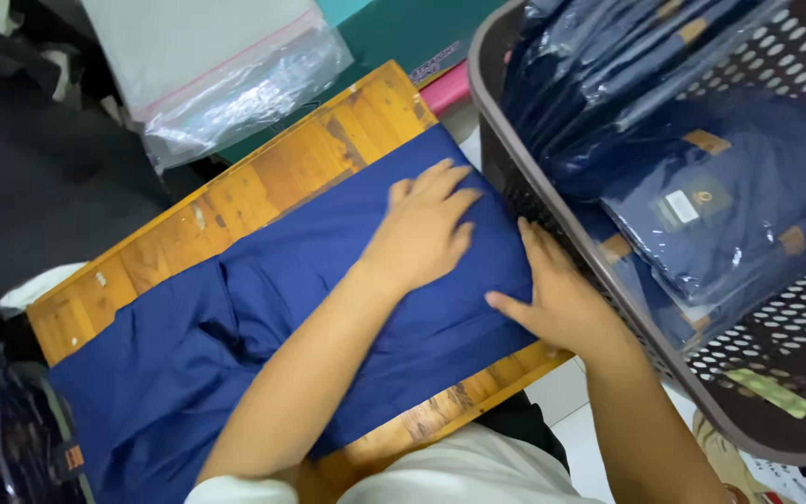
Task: The person folds a blue garment on a wooden table by hand, then places the folded garment into a clear plastic bag.
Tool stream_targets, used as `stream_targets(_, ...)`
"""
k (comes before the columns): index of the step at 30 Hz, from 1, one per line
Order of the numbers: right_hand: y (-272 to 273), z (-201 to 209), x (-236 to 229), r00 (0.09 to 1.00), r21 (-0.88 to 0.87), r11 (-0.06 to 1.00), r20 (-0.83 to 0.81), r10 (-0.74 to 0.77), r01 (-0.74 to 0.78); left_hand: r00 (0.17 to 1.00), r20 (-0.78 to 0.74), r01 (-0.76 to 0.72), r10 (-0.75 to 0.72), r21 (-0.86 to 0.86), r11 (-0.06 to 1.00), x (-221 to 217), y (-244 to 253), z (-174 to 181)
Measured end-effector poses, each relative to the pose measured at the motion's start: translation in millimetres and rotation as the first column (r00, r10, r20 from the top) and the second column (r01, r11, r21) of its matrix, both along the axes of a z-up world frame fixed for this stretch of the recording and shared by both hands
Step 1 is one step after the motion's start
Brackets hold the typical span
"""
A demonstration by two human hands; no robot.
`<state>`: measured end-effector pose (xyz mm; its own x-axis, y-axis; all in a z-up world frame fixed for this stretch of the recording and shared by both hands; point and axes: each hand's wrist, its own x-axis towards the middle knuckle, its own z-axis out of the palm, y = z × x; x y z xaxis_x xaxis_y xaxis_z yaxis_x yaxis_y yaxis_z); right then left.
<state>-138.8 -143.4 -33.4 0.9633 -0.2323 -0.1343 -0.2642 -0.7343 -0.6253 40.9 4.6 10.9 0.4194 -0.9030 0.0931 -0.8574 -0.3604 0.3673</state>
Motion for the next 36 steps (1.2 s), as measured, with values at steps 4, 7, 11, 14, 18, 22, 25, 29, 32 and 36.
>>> stream_targets(4, 6.9, -4.8, -12.3, 0.97, -0.157, 0.978, 0.176, 0.167, -0.14, 0.995, -0.037, -0.092, 0.096, 0.088, 0.992, -7.9, 111.0, 37.0)
stream_targets(7, 16.8, -10.4, -7.6, 0.951, -0.377, 0.926, 0.282, 0.128, -0.013, 0.968, -0.018, -0.241, 0.252, 0.232, 0.942, -30.0, 202.3, 53.4)
stream_targets(11, 18.2, -6.8, 2.1, 0.853, -0.383, 0.924, 0.48, 0.207, -0.009, 0.804, 0.102, -0.585, 0.586, 0.318, 0.746, -62.1, 306.7, 33.6)
stream_targets(14, 21.9, -4.3, 2.1, 0.831, -0.422, 0.905, 0.522, 0.192, 0.056, 0.655, 0.201, -0.755, 0.729, 0.22, 0.618, -70.2, 346.7, 20.7)
stream_targets(18, 28.8, 11.9, 9.5, 0.798, -0.299, 0.945, 0.598, 0.074, 0.136, 0.579, 0.278, -0.809, 0.766, 0.082, 0.582, -68.7, 377.4, 7.7)
stream_targets(22, 27.3, 27.2, 27.2, 0.833, -0.212, 0.973, 0.551, 0.045, 0.088, 0.603, 0.193, -0.783, 0.774, -0.041, 0.62, -46.9, 392.9, 9.3)
stream_targets(25, 26.0, 34.8, 36.2, 0.825, -0.176, 0.984, 0.552, 0.121, -0.026, 0.609, 0.119, -0.744, 0.784, -0.257, 0.617, -31.2, 406.3, 9.2)
stream_targets(29, 17.5, 15.4, 35.5, 0.873, -0.244, 0.97, 0.474, 0.113, 0.006, 0.613, 0.09, -0.747, 0.785, -0.256, 0.614, -25.3, 414.9, 17.6)
stream_targets(32, 12.3, 3.3, 31.2, 0.9, -0.331, 0.94, 0.43, 0.069, 0.087, 0.649, 0.019, -0.745, 0.761, -0.19, 0.64, -35.1, 414.1, 29.8)
stream_targets(36, 10.8, -7.1, 20.0, 0.919, -0.312, 0.946, 0.392, 0.048, 0.084, 0.649, -0.073, -0.76, 0.757, -0.049, 0.648, -62.5, 403.5, 53.3)
